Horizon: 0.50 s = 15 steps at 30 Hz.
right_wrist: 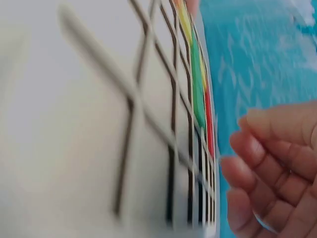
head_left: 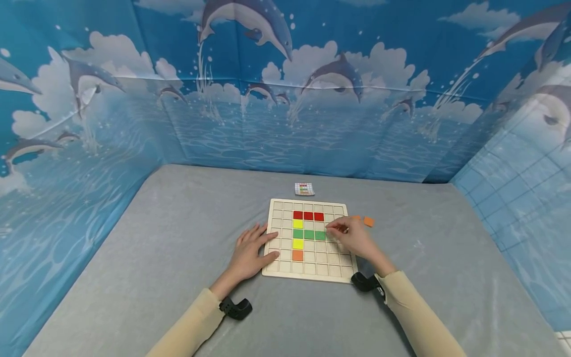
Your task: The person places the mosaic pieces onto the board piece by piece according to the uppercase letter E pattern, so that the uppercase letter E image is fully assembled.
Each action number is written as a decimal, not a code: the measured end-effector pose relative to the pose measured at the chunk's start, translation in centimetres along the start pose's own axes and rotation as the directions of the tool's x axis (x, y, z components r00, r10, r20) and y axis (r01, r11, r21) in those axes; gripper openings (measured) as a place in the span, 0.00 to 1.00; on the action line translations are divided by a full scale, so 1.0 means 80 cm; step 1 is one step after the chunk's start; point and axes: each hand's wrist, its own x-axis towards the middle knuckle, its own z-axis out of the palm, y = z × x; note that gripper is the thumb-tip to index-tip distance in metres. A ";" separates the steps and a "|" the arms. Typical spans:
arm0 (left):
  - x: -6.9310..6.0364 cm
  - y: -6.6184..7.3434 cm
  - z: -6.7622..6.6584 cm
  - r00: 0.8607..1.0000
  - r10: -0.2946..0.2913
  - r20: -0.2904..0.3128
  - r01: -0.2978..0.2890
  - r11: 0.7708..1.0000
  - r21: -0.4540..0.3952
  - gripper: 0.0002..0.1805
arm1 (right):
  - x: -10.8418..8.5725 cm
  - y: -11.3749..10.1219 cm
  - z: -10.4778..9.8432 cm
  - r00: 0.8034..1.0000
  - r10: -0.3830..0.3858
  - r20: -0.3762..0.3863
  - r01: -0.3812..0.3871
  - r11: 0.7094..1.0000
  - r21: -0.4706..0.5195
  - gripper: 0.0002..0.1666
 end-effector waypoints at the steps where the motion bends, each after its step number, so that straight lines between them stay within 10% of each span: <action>1: 0.000 0.000 0.000 1.000 0.001 0.001 -0.001 1.000 0.000 0.28 | 0.001 0.006 -0.004 1.000 0.015 -0.022 -0.015 1.000 -0.023 0.06; 15: 0.000 0.000 -0.001 1.000 -0.015 0.010 0.015 1.000 -0.008 0.27 | 0.000 0.063 -0.029 0.970 0.145 -0.197 -0.187 0.959 -0.214 0.14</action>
